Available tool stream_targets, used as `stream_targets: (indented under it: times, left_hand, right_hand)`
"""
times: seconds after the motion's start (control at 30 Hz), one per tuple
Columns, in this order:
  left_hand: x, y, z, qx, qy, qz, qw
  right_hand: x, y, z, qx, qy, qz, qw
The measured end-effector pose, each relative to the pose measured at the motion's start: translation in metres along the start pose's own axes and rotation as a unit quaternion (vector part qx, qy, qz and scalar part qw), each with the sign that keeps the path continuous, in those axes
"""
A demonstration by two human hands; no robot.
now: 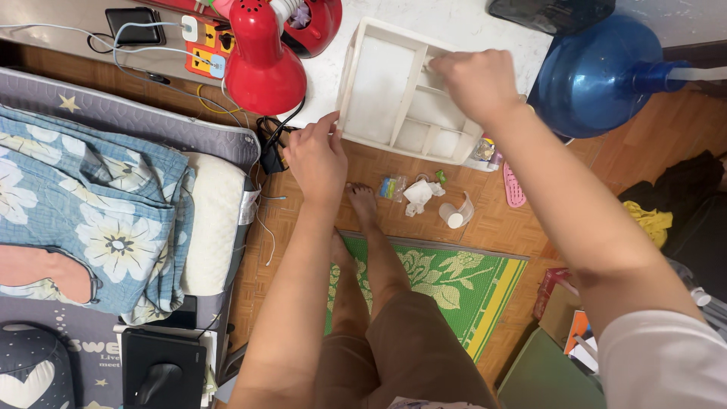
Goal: The person cleans a white plastic drawer organizer using a tissue. They wipe the inside compartments and edges of the organizer, then tear off used tissue pieces and continue wiping until the surface is clean.
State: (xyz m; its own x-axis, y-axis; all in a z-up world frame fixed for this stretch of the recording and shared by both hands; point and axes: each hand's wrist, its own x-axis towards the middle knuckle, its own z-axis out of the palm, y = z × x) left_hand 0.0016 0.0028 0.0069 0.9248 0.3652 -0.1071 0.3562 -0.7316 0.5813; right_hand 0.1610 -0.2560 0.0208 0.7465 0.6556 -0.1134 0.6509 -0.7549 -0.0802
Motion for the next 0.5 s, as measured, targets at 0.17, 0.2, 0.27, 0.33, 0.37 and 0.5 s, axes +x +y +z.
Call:
stream_targets:
  times: [0.17, 0.2, 0.27, 0.33, 0.37, 0.5]
  left_hand:
    - [0.000, 0.000, 0.000, 0.007, 0.012, 0.020, 1.000]
    - [-0.001, 0.001, 0.000, 0.006, 0.010, 0.017, 1.000]
    - [-0.001, 0.004, -0.001, 0.004, 0.009, 0.010, 1.000]
    - [0.000, 0.005, -0.001, 0.002, 0.011, 0.010, 1.000]
    - [-0.001, 0.005, -0.002, 0.002, 0.012, 0.010, 1.000]
    - [0.000, 0.003, 0.000, 0.004, 0.008, 0.011, 1.000]
  right_hand:
    - [0.014, -0.007, 0.017, -0.053, -0.063, 0.052, 0.995]
    - [0.015, -0.007, 0.017, -0.036, -0.058, 0.059, 0.996]
    - [0.017, -0.007, 0.016, -0.003, -0.046, 0.072, 0.996]
    - [0.017, -0.007, 0.012, 0.022, -0.073, 0.085, 0.993]
    - [0.016, -0.008, 0.009, 0.035, -0.088, 0.091, 0.991]
    - [0.002, 0.000, -0.018, 0.156, -0.007, 0.087, 0.984]
